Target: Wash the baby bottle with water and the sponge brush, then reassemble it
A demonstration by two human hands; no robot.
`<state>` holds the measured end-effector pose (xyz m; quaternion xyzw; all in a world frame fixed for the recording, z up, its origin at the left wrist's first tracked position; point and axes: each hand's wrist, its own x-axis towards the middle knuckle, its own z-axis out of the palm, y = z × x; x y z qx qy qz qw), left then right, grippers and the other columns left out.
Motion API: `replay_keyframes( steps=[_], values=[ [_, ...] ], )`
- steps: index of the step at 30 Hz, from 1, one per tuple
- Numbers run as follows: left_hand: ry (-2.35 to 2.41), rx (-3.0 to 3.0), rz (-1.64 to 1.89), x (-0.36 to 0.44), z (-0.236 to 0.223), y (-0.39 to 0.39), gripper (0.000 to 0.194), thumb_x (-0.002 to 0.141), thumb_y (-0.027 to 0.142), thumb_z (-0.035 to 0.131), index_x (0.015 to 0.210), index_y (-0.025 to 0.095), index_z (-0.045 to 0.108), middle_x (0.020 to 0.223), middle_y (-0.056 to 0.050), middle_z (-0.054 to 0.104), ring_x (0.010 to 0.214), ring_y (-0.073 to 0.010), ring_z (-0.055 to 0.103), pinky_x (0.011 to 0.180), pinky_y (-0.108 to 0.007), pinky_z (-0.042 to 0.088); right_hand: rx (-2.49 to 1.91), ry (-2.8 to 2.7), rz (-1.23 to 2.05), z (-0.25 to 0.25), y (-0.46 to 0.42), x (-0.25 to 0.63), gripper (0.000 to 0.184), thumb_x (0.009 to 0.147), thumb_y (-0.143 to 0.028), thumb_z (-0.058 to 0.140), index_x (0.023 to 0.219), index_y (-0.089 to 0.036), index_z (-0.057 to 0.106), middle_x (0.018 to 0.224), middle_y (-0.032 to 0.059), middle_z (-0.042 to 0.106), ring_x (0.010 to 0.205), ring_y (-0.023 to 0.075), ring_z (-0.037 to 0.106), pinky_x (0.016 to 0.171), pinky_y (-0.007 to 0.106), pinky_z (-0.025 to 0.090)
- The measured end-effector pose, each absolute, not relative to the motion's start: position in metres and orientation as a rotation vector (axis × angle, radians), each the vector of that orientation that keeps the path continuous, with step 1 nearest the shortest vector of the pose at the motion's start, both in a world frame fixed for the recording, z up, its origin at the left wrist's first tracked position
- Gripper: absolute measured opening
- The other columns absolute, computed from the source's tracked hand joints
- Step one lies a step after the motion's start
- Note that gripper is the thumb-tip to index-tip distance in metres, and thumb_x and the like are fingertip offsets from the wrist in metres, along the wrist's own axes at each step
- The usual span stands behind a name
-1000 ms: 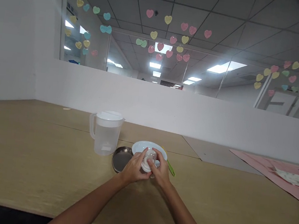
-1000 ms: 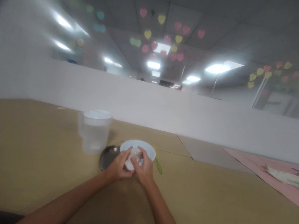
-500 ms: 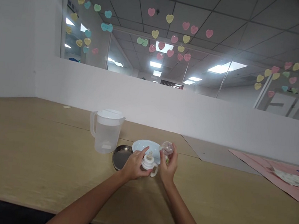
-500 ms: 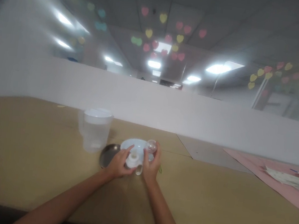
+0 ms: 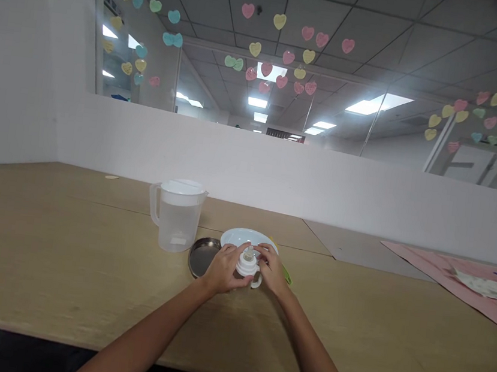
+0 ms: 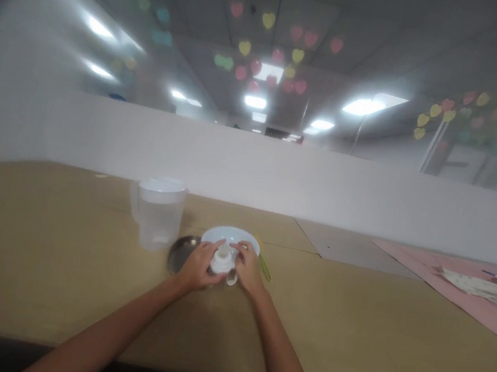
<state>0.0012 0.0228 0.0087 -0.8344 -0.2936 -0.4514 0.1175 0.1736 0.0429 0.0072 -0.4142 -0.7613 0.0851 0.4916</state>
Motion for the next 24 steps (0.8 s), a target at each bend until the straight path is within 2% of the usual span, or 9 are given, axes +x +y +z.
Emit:
replay_keyframes(
  steps=[4,10,14,16,18,21,24],
  values=[
    [-0.894,-2.435,-1.335,0.001,0.008,0.022,0.071,0.065,0.041,0.057,0.126,0.013,0.032,0.112,-0.013,0.055,0.092,-0.0233,0.054,0.084,-0.038,0.04,-1.073,-1.934,0.17,0.007,0.044,0.176,0.034,0.071,-0.012,0.037,0.087,-0.02,0.066,0.098,0.006,0.06,0.091,0.0184,0.054,0.083,0.034,0.04],
    [-0.916,-2.454,-1.349,0.003,0.01,0.02,0.072,0.064,0.039,0.057,0.126,0.014,0.031,0.109,-0.011,0.057,0.09,-0.023,0.055,0.083,-0.038,0.04,-1.194,-1.933,0.09,0.018,0.029,0.175,0.029,0.081,-0.025,0.037,0.092,-0.022,0.064,0.079,0.0044,0.066,0.072,0.0192,0.058,0.068,0.031,0.042],
    [-0.968,-2.433,-1.379,0.004,0.009,0.02,0.077,0.061,0.042,0.059,0.127,0.013,0.03,0.105,-0.011,0.059,0.089,-0.0234,0.056,0.083,-0.038,0.04,-1.027,-1.937,0.009,0.022,0.019,0.171,0.026,0.084,-0.032,0.038,0.089,-0.023,0.061,0.085,0.0051,0.064,0.085,0.0208,0.055,0.081,0.034,0.038],
    [-0.977,-2.436,-1.371,0.004,0.008,0.021,0.082,0.059,0.045,0.062,0.127,0.013,0.03,0.104,-0.012,0.06,0.087,-0.0242,0.057,0.082,-0.038,0.041,-0.928,-1.946,0.065,0.023,0.015,0.165,0.024,0.08,-0.037,0.045,0.093,-0.021,0.057,0.091,0.0057,0.061,0.088,0.021,0.052,0.081,0.034,0.038],
    [-0.966,-2.454,-1.34,0.004,0.006,0.022,0.083,0.057,0.044,0.063,0.127,0.014,0.031,0.109,-0.013,0.058,0.086,-0.0248,0.058,0.08,-0.039,0.042,-0.894,-1.895,0.143,0.023,0.012,0.158,0.032,0.072,-0.041,0.056,0.095,-0.019,0.053,0.091,0.0056,0.058,0.085,0.0204,0.052,0.077,0.033,0.04],
    [-0.967,-2.476,-1.371,0.005,0.005,0.021,0.08,0.057,0.037,0.063,0.127,0.015,0.031,0.112,-0.011,0.056,0.084,-0.0228,0.058,0.077,-0.036,0.044,-0.916,-1.781,0.294,0.025,0.009,0.149,0.034,0.061,-0.039,0.066,0.083,-0.018,0.051,0.08,0.0026,0.055,0.077,0.0188,0.052,0.072,0.032,0.042],
    [-0.998,-2.466,-1.5,0.007,0.003,0.019,0.079,0.058,0.037,0.063,0.126,0.016,0.03,0.101,-0.008,0.06,0.082,-0.02,0.058,0.076,-0.034,0.046,-0.91,-1.741,0.521,0.03,0.008,0.149,0.031,0.058,-0.037,0.069,0.075,-0.018,0.051,0.075,0.0005,0.055,0.074,0.0177,0.053,0.071,0.031,0.042]
  ],
)
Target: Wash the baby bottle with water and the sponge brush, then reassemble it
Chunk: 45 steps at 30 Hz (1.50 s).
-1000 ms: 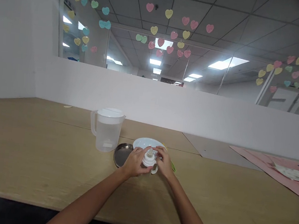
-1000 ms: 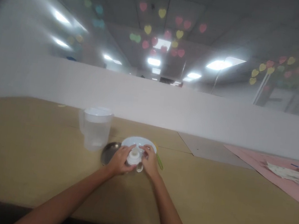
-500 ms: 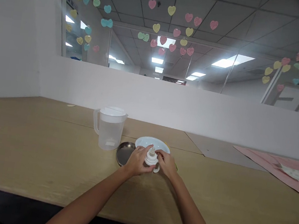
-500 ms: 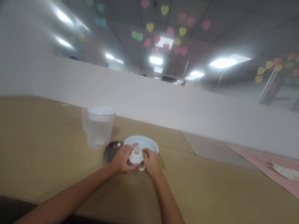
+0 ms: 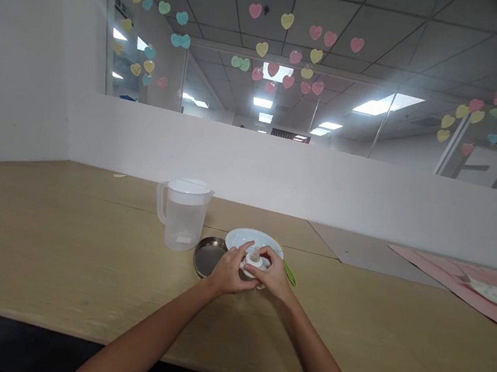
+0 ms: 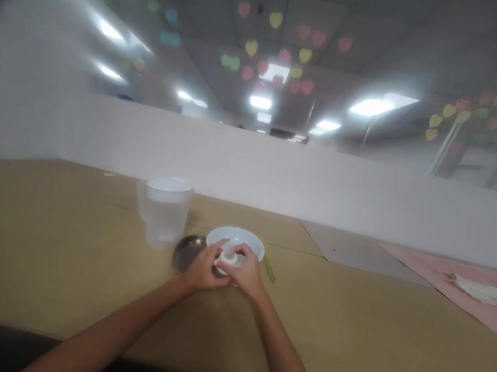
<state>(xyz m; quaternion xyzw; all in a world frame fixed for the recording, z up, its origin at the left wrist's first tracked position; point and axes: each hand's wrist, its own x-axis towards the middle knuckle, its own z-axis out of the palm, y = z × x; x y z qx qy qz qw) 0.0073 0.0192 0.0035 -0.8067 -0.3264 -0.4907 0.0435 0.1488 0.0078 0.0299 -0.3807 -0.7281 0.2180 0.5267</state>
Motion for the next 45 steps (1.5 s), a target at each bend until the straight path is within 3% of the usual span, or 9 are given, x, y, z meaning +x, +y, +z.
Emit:
replay_keyframes(
  steps=[5,8,11,15,20,29,35,41,45],
  values=[
    [-0.981,-2.514,-1.596,0.008,0.003,0.017,0.076,0.058,0.037,0.065,0.124,0.017,0.031,0.099,-0.007,0.061,0.088,-0.0198,0.058,0.078,-0.033,0.047,-0.805,-1.725,0.877,0.034,0.012,0.161,0.027,0.056,-0.028,0.07,0.078,-0.017,0.059,0.08,0.0017,0.06,0.08,0.0196,0.055,0.076,0.032,0.042],
    [-0.962,-2.615,-1.613,0.006,0.005,0.015,0.076,0.059,0.036,0.064,0.124,0.018,0.029,0.101,-0.007,0.061,0.09,-0.0185,0.059,0.079,-0.031,0.047,-0.707,-1.738,1.063,0.032,0.02,0.168,0.031,0.06,-0.024,0.065,0.09,-0.019,0.062,0.093,0.0041,0.062,0.091,0.0225,0.055,0.083,0.036,0.04],
    [-1.029,-2.648,-1.6,0.005,0.009,0.013,0.077,0.059,0.038,0.065,0.124,0.018,0.029,0.098,-0.005,0.062,0.086,-0.0175,0.06,0.078,-0.03,0.048,-0.658,-1.617,1.021,0.03,0.028,0.173,0.041,0.062,-0.023,0.059,0.104,-0.023,0.059,0.107,0.0044,0.059,0.102,0.0235,0.05,0.091,0.039,0.034],
    [-1.157,-2.645,-1.56,0.006,0.014,0.009,0.079,0.055,0.041,0.067,0.123,0.019,0.031,0.089,-0.003,0.063,0.081,-0.0176,0.06,0.076,-0.031,0.047,-0.715,-1.566,0.874,0.031,0.024,0.173,0.04,0.069,-0.031,0.055,0.109,-0.025,0.056,0.11,0.0052,0.058,0.106,0.0226,0.047,0.095,0.041,0.03],
    [-1.096,-2.727,-1.574,0.007,0.02,0.005,0.073,0.057,0.033,0.065,0.121,0.023,0.031,0.103,-0.003,0.06,0.086,-0.0173,0.059,0.079,-0.031,0.045,-0.732,-1.768,0.947,0.031,0.014,0.167,0.075,0.062,-0.025,0.064,0.13,-0.029,0.032,0.125,0.0043,0.045,0.114,0.0218,0.041,0.097,0.039,0.028],
    [-1.122,-2.699,-1.508,0.006,0.012,0.012,0.08,0.057,0.042,0.065,0.125,0.021,0.028,0.101,-0.005,0.061,0.089,-0.0195,0.058,0.081,-0.033,0.044,-0.661,-1.706,1.057,0.031,0.024,0.178,0.051,0.068,-0.028,0.058,0.118,-0.025,0.049,0.12,0.004,0.051,0.112,0.0229,0.044,0.095,0.038,0.033],
    [-1.108,-2.706,-1.431,0.004,0.013,0.012,0.081,0.06,0.045,0.063,0.126,0.019,0.026,0.104,-0.007,0.059,0.091,-0.0212,0.056,0.082,-0.035,0.043,-0.891,-1.794,0.929,0.039,0.013,0.167,0.038,0.063,-0.037,0.067,0.097,-0.02,0.063,0.096,0.0042,0.064,0.092,0.0229,0.056,0.085,0.036,0.041],
    [-1.083,-2.699,-1.383,0.005,0.018,0.008,0.074,0.064,0.048,0.059,0.125,0.019,0.029,0.093,-0.005,0.061,0.087,-0.0202,0.057,0.079,-0.033,0.044,-0.712,-1.459,1.175,0.043,0.013,0.172,0.049,0.053,-0.022,0.075,0.1,-0.021,0.06,0.101,0.0036,0.062,0.094,0.0199,0.056,0.082,0.032,0.044],
    [-1.072,-2.695,-1.364,0.005,0.018,0.008,0.073,0.065,0.048,0.058,0.125,0.018,0.029,0.09,-0.005,0.061,0.087,-0.0198,0.056,0.079,-0.032,0.043,-0.537,-1.179,1.249,0.044,0.016,0.178,0.046,0.055,-0.017,0.073,0.099,-0.024,0.06,0.103,0.0011,0.062,0.087,0.0143,0.058,0.083,0.028,0.045]
  ],
)
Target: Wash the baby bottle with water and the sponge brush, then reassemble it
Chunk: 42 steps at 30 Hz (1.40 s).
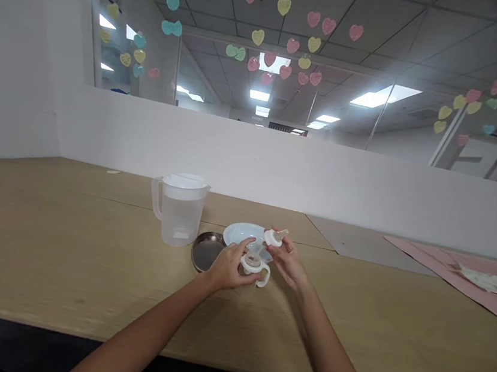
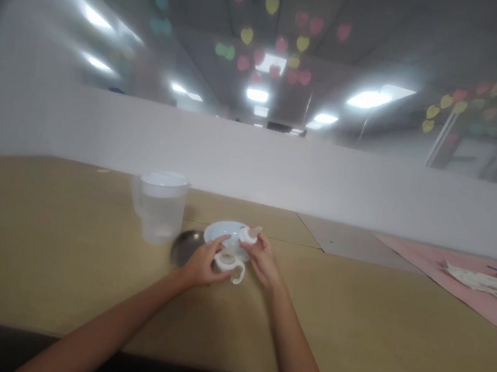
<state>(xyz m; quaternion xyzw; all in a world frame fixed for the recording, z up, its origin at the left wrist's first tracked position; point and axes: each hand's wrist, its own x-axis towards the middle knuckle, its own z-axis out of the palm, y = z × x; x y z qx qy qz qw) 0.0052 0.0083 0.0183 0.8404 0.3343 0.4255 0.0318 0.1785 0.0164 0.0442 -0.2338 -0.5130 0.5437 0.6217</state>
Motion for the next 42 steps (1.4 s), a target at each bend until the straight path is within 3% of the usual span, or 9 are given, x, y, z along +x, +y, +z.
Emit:
replay_keyframes(
  steps=[5,10,16,30,35,42],
  values=[
    [1.043,2.59,1.315,0.005,0.018,0.008,0.073,0.063,0.049,0.059,0.124,0.019,0.032,0.092,-0.005,0.061,0.087,-0.0193,0.056,0.079,-0.031,0.043,-0.334,-0.888,1.208,0.049,0.022,0.192,0.04,0.059,-0.017,0.07,0.096,-0.027,0.059,0.102,-0.0013,0.062,0.082,0.0097,0.059,0.082,0.023,0.047],
    [1.071,2.582,1.307,0.005,0.019,0.007,0.072,0.063,0.048,0.06,0.124,0.019,0.033,0.093,-0.005,0.06,0.087,-0.0193,0.055,0.079,-0.032,0.043,-0.281,-0.744,1.214,0.048,0.028,0.201,0.03,0.064,-0.015,0.065,0.092,-0.023,0.058,0.102,0.001,0.061,0.091,0.0102,0.057,0.085,0.023,0.048],
    [1.09,2.586,1.275,0.005,0.02,0.006,0.072,0.064,0.05,0.058,0.124,0.02,0.033,0.093,-0.005,0.06,0.087,-0.0199,0.055,0.081,-0.033,0.042,-0.376,-0.717,1.134,0.036,0.043,0.209,0.02,0.065,-0.017,0.067,0.081,-0.022,0.056,0.088,0.0009,0.062,0.1,0.0143,0.054,0.088,0.027,0.048],
    [1.098,2.601,1.253,0.006,0.023,0.003,0.069,0.066,0.049,0.058,0.123,0.019,0.034,0.094,-0.006,0.06,0.087,-0.0205,0.056,0.08,-0.033,0.043,-0.507,-0.736,1.029,0.027,0.049,0.202,0.024,0.058,-0.021,0.07,0.077,-0.023,0.055,0.082,-0.0004,0.061,0.091,0.0161,0.057,0.088,0.034,0.047],
    [1.083,2.61,1.263,0.005,0.022,0.005,0.069,0.065,0.049,0.058,0.123,0.019,0.035,0.095,-0.006,0.06,0.087,-0.0207,0.055,0.08,-0.033,0.042,-0.577,-0.852,0.986,0.031,0.043,0.194,0.033,0.057,-0.025,0.071,0.087,-0.023,0.057,0.085,-0.0015,0.062,0.085,0.015,0.058,0.084,0.031,0.046],
    [1.07,2.618,1.249,0.006,0.021,0.006,0.069,0.066,0.05,0.057,0.123,0.019,0.034,0.094,-0.006,0.061,0.088,-0.0214,0.055,0.081,-0.034,0.042,-0.684,-1.163,1.163,0.026,0.038,0.18,0.039,0.061,-0.033,0.069,0.097,-0.021,0.058,0.099,0.0025,0.063,0.096,0.0183,0.056,0.085,0.031,0.043]
  ],
)
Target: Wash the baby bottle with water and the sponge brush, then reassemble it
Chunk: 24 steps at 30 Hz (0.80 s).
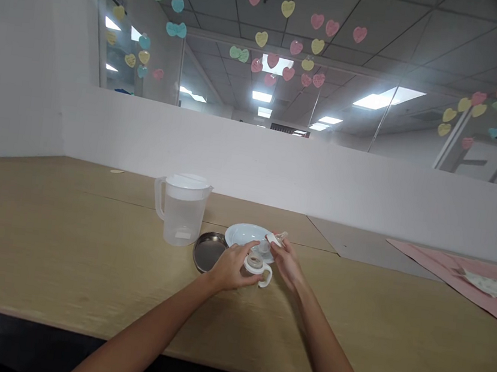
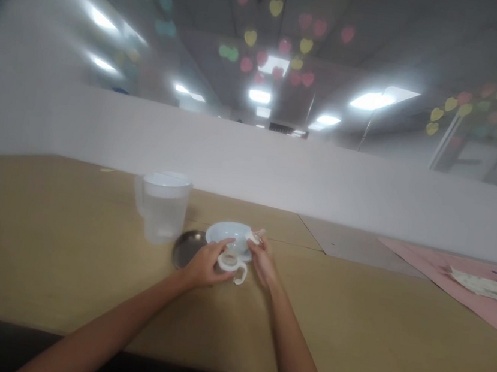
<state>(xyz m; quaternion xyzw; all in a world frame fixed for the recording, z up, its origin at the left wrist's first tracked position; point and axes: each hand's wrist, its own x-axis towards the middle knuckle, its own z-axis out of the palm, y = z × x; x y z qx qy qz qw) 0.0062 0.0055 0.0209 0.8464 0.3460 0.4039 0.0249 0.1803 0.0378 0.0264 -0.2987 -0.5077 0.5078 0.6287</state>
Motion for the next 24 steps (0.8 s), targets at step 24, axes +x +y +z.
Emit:
replay_keyframes(
  steps=[24],
  values=[
    [1.053,2.716,1.215,0.0056,0.0222,0.0045,0.064,0.07,0.051,0.053,0.123,0.019,0.036,0.101,-0.008,0.06,0.09,-0.0229,0.055,0.083,-0.036,0.04,-0.914,-1.195,0.94,0.0229,0.0418,0.1859,0.047,0.045,-0.032,0.078,0.082,-0.017,0.054,0.082,0.0047,0.065,0.076,0.0202,0.061,0.072,0.034,0.047]
  ],
)
